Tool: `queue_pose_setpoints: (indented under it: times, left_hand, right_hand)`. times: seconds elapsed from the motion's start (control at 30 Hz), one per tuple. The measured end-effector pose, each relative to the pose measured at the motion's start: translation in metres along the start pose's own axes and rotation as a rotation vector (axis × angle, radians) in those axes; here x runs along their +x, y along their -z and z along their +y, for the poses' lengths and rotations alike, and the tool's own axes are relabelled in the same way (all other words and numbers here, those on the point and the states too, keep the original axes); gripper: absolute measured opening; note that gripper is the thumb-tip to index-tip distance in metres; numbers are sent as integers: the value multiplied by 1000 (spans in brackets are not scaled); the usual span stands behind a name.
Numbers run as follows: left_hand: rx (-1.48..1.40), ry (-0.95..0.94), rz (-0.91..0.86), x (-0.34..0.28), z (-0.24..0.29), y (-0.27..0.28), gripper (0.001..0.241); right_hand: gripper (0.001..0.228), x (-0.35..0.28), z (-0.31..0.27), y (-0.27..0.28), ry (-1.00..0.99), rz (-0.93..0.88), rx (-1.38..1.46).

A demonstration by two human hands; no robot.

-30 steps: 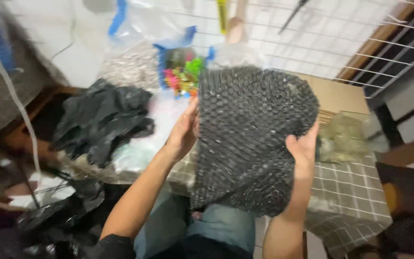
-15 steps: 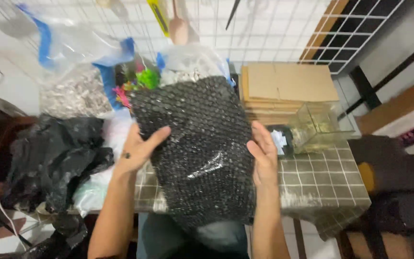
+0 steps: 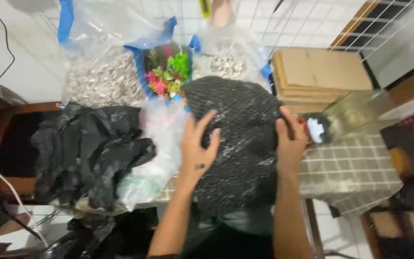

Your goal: The person wraps aquarium items in bubble wrap, places them into small cardboard boxes, and uses a digital scale to weigh bags filled with small white aquarium stones.

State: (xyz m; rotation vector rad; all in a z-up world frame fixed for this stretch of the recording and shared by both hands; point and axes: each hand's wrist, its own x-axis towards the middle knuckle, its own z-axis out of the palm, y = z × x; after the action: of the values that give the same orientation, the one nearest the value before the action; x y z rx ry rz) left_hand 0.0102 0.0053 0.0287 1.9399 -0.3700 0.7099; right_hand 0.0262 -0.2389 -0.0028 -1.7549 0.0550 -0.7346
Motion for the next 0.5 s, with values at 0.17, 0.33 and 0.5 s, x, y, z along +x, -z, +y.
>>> queue_pose_setpoints:
  times: [0.17,0.33,0.5]
  left_hand:
    - [-201,125,-77,-14,0,-3,36]
    - [-318,298,-166,-21,4,-11,40]
    - [-353,131,-79,-14,12,-3,34]
  right_hand:
    - [53,-11,36,1,-51,48,54]
    - [64,-18,78,9,-206,149,333]
    - [65,-5,134,14,-258,119,501]
